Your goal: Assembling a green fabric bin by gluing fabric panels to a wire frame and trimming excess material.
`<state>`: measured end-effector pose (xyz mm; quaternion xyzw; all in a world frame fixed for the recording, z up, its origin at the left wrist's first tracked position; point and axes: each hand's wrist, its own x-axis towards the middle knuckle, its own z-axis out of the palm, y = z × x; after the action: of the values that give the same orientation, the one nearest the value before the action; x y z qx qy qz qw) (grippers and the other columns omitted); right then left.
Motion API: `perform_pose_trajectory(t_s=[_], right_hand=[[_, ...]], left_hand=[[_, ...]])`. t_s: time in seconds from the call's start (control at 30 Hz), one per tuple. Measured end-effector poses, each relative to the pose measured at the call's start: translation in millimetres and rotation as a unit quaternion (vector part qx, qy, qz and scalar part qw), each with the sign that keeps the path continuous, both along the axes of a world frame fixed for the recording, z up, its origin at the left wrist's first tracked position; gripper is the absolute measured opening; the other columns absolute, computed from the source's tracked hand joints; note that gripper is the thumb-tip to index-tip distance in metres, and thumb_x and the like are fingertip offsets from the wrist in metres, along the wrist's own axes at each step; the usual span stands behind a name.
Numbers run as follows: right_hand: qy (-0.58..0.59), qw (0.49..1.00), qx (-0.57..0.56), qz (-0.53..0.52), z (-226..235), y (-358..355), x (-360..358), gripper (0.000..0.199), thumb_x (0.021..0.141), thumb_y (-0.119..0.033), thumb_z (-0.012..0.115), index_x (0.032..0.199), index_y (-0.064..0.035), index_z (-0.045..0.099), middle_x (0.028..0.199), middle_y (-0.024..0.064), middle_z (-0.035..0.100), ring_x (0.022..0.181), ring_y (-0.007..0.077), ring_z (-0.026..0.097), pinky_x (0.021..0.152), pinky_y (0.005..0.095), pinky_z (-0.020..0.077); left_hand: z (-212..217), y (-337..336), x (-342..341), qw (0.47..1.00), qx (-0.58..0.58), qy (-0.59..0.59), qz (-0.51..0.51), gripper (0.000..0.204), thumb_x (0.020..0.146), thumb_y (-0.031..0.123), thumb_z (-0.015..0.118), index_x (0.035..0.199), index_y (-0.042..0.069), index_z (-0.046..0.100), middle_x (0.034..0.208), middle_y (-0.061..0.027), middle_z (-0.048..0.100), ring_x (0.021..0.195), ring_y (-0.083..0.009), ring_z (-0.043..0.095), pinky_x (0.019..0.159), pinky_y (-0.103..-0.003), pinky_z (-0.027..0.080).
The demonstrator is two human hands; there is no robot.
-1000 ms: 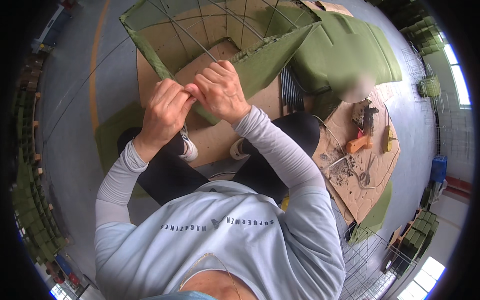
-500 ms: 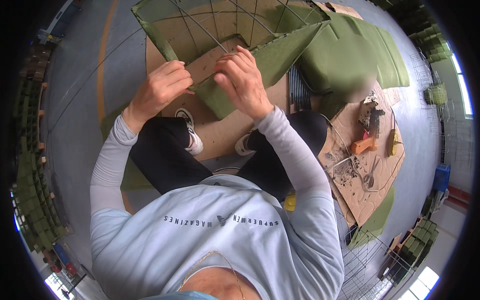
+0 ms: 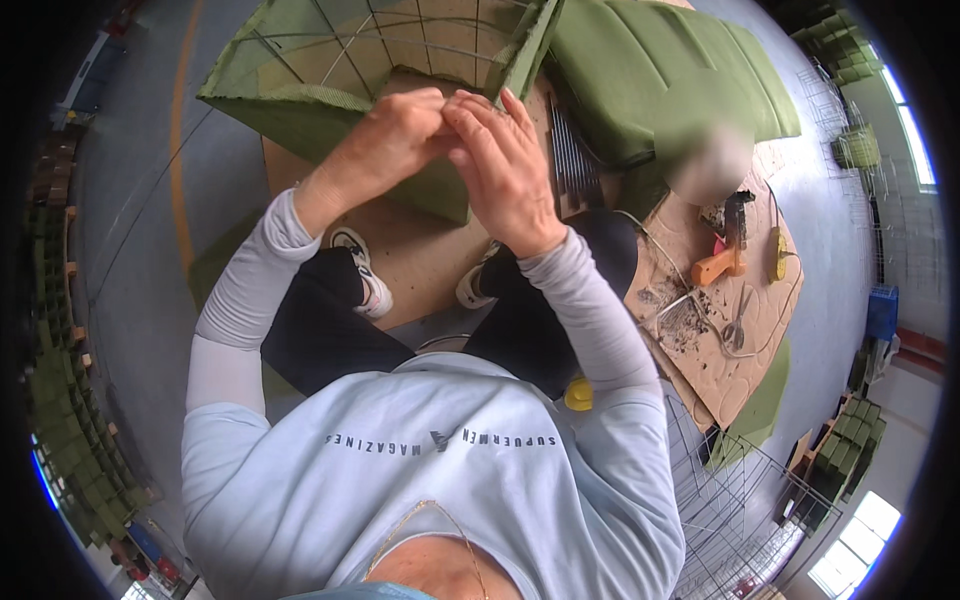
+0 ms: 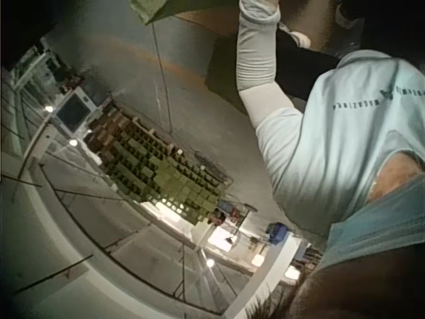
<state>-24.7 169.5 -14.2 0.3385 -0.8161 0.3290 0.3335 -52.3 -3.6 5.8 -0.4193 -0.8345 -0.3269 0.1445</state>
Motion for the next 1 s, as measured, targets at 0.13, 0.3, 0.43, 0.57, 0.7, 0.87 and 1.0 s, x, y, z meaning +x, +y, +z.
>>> perform_pose_trajectory(t_s=[0.13, 0.3, 0.43, 0.57, 0.7, 0.87, 1.0], right_hand=[[0.038, 0.997, 0.055, -0.045, -16.3, -7.2, -3.6, 0.036, 0.072, -0.006, 0.070, 0.106, 0.0010, 0.059, 0.094, 0.0087, 0.064, 0.091, 0.0268, 0.061, 0.100, 0.0452, 0.0422], [0.022, 0.993, 0.115, 0.013, -4.3, -8.6, -17.4, 0.013, 0.076, -0.008, 0.068, 0.079, -0.0044, 0.055, 0.071, 0.0067, 0.058, 0.072, 0.0242, 0.056, 0.085, 0.0395, 0.0490], [-0.041, 0.986, 0.156, 0.051, 14.0, 3.1, -20.4, 0.016, 0.078, -0.010, 0.068, 0.075, -0.0039, 0.053, 0.065, 0.0085, 0.055, 0.068, 0.0258, 0.055, 0.069, 0.0357, 0.0441], [-0.094, 0.969, 0.177, 0.143, 18.8, 14.9, -44.1, 0.016, 0.084, -0.013, 0.064, 0.077, -0.0022, 0.054, 0.065, 0.0097, 0.053, 0.065, 0.0273, 0.054, 0.069, 0.0371, 0.0419], [-0.133, 0.947, 0.218, 0.194, 30.6, 44.7, -56.5, 0.013, 0.085, -0.013, 0.063, 0.086, -0.0006, 0.061, 0.067, 0.0125, 0.053, 0.069, 0.0304, 0.055, 0.070, 0.0391, 0.0435], [-0.136, 0.959, 0.190, 0.159, 31.9, 51.5, -51.4, 0.012, 0.084, -0.013, 0.064, 0.088, -0.0016, 0.064, 0.068, 0.0132, 0.055, 0.070, 0.0302, 0.055, 0.072, 0.0402, 0.0452], [-0.125, 0.963, 0.226, 0.084, 26.4, 30.8, -52.7, 0.016, 0.083, -0.009, 0.064, 0.098, -0.0029, 0.065, 0.076, 0.0139, 0.061, 0.078, 0.0300, 0.059, 0.077, 0.0392, 0.0475]], left_hand=[[10.4, -24.4, 16.4, 0.975, 0.064, 0.165, 0.135, 0.021, 0.077, 0.000, 0.069, 0.097, 0.003, 0.069, 0.090, -0.0098, 0.066, 0.086, -0.0253, 0.063, 0.077, -0.036, 0.053], [-14.6, -43.4, 17.9, 0.969, 0.020, 0.221, 0.105, 0.025, 0.072, 0.001, 0.071, 0.096, 0.001, 0.067, 0.092, -0.0067, 0.064, 0.088, -0.0237, 0.061, 0.077, -0.035, 0.053], [-8.3, -44.5, -2.7, 0.990, -0.025, 0.135, 0.026, 0.016, 0.075, 0.002, 0.066, 0.091, 0.002, 0.065, 0.088, -0.0053, 0.063, 0.082, -0.0210, 0.060, 0.069, -0.032, 0.051], [3.4, -44.4, -25.6, 1.000, -0.009, -0.010, -0.024, 0.011, 0.080, 0.006, 0.066, 0.088, -0.001, 0.067, 0.077, -0.0106, 0.063, 0.072, -0.0250, 0.059, 0.063, -0.034, 0.047], [1.5, -7.3, -16.7, 0.995, 0.011, -0.084, 0.052, 0.016, 0.083, 0.014, 0.065, 0.085, -0.002, 0.068, 0.077, -0.0146, 0.065, 0.075, -0.0284, 0.062, 0.069, -0.037, 0.048], [11.1, 11.1, -4.3, 0.988, 0.009, -0.116, 0.100, 0.017, 0.084, 0.014, 0.062, 0.086, -0.001, 0.069, 0.077, -0.0159, 0.065, 0.075, -0.0313, 0.063, 0.070, -0.038, 0.049], [11.0, -4.2, -19.3, 0.987, 0.032, -0.099, 0.123, 0.016, 0.087, 0.012, 0.060, 0.092, -0.001, 0.067, 0.084, -0.0162, 0.066, 0.078, -0.0303, 0.063, 0.070, -0.036, 0.049]])
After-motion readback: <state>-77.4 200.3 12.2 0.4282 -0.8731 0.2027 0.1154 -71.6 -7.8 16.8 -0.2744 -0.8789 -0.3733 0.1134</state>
